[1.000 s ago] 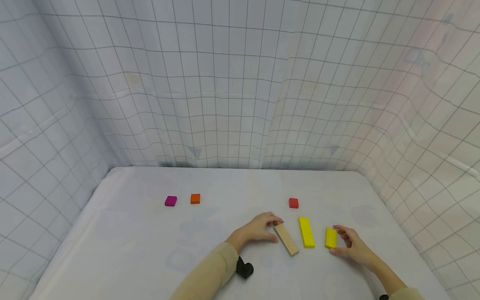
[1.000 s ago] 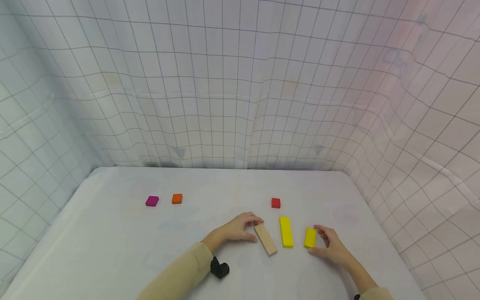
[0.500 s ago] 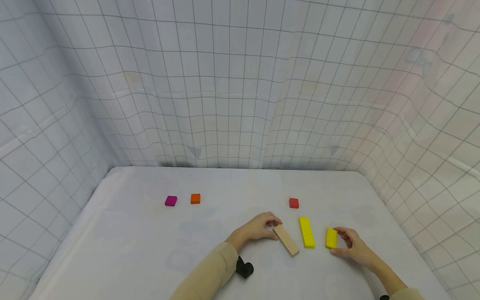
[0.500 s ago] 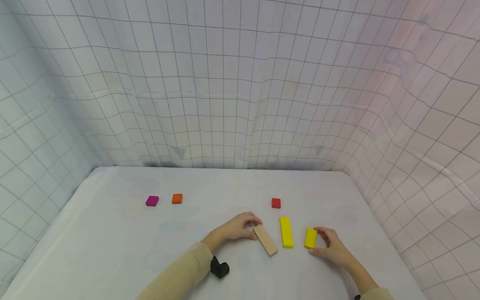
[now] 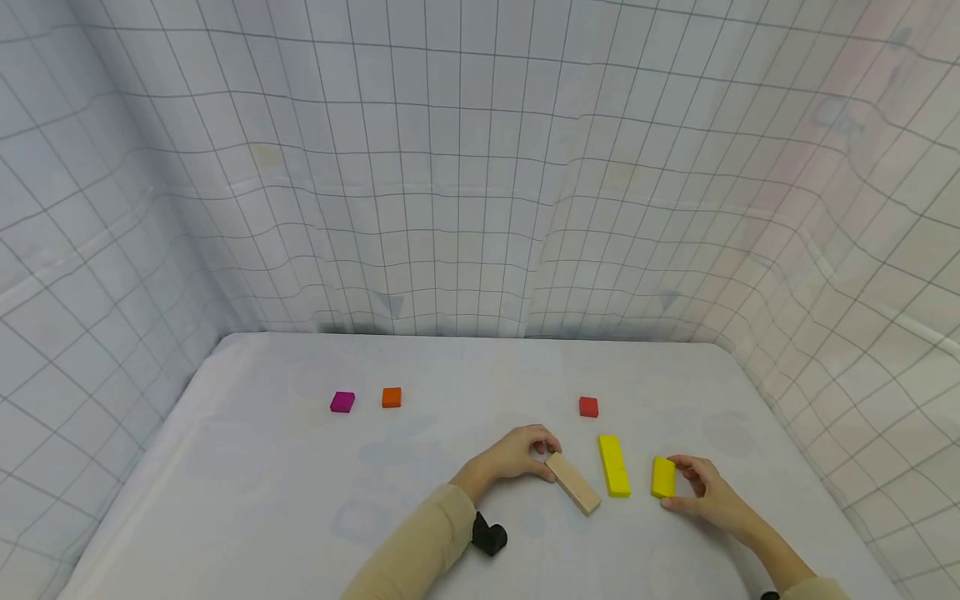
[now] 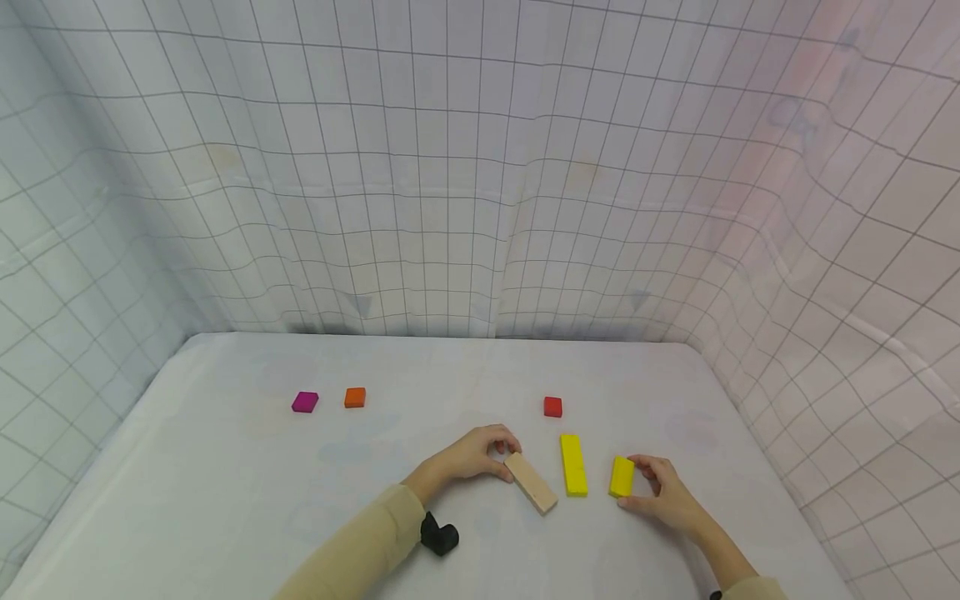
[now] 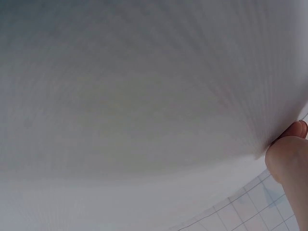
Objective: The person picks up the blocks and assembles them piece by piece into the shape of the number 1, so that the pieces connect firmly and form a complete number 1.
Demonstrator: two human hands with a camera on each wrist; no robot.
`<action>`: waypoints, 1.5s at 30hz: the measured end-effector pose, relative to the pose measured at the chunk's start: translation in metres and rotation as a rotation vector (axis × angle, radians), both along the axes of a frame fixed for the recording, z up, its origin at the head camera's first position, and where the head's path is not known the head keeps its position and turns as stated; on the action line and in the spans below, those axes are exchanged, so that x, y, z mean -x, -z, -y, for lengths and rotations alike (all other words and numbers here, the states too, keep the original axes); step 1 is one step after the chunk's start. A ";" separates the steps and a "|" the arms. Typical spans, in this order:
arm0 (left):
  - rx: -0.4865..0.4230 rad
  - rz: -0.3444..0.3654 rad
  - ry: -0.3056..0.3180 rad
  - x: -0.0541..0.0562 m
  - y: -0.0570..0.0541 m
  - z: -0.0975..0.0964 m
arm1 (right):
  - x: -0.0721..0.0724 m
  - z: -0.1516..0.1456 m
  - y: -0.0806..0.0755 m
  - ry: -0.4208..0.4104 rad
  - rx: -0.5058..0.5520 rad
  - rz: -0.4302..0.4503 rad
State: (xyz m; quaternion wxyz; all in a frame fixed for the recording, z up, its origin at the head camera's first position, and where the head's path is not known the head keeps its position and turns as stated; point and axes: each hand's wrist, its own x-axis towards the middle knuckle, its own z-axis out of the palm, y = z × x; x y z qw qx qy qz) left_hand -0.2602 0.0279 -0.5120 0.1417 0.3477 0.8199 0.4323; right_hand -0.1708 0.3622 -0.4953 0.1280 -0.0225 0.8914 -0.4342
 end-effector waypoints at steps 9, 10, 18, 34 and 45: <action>-0.010 0.009 0.008 0.000 -0.001 0.001 | 0.000 0.001 -0.001 0.002 0.001 0.005; -0.012 0.012 0.008 0.000 -0.001 0.002 | 0.000 0.001 -0.001 0.003 0.003 0.006; -0.094 0.034 0.013 -0.002 -0.003 0.006 | 0.001 0.002 -0.003 0.009 0.000 0.012; -0.202 0.000 -0.107 -0.019 -0.001 0.029 | 0.000 0.001 -0.002 0.023 -0.009 0.037; -0.259 -0.003 -0.237 -0.042 0.001 0.055 | -0.002 0.001 -0.003 0.022 -0.015 0.038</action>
